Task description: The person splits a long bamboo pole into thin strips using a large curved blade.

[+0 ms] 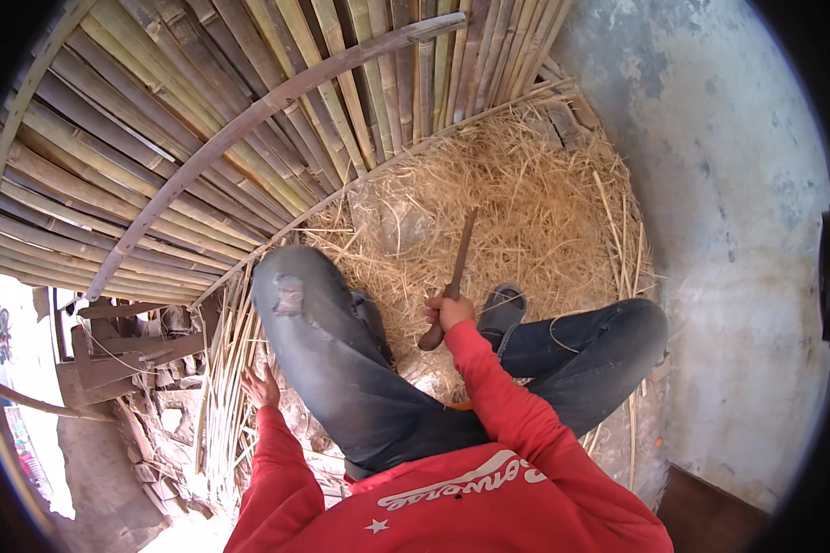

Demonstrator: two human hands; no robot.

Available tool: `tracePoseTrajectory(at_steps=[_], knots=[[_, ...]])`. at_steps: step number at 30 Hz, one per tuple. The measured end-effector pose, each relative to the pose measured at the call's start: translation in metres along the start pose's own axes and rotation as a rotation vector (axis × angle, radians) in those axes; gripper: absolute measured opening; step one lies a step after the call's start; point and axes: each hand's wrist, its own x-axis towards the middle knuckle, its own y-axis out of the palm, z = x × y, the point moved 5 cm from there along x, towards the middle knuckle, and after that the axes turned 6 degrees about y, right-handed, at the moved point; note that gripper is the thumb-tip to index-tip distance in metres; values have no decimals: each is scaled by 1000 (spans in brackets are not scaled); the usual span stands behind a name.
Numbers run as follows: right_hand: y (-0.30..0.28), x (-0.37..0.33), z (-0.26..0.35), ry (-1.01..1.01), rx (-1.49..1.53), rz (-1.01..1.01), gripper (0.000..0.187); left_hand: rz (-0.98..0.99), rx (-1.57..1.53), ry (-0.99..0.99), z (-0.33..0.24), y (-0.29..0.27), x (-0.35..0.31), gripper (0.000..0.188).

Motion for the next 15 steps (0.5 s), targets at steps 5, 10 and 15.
tracePoseTrajectory(at_steps=[5,10,15], knots=[[15,11,-10,27,1,24,14,173,-98,223,31,45,56,66],[12,-26,24,-135,-277,-151,22,188,-117,166,-8,25,62,49],[18,-31,22,-117,-272,-117,21,-11,30,196,10,26,87,87]])
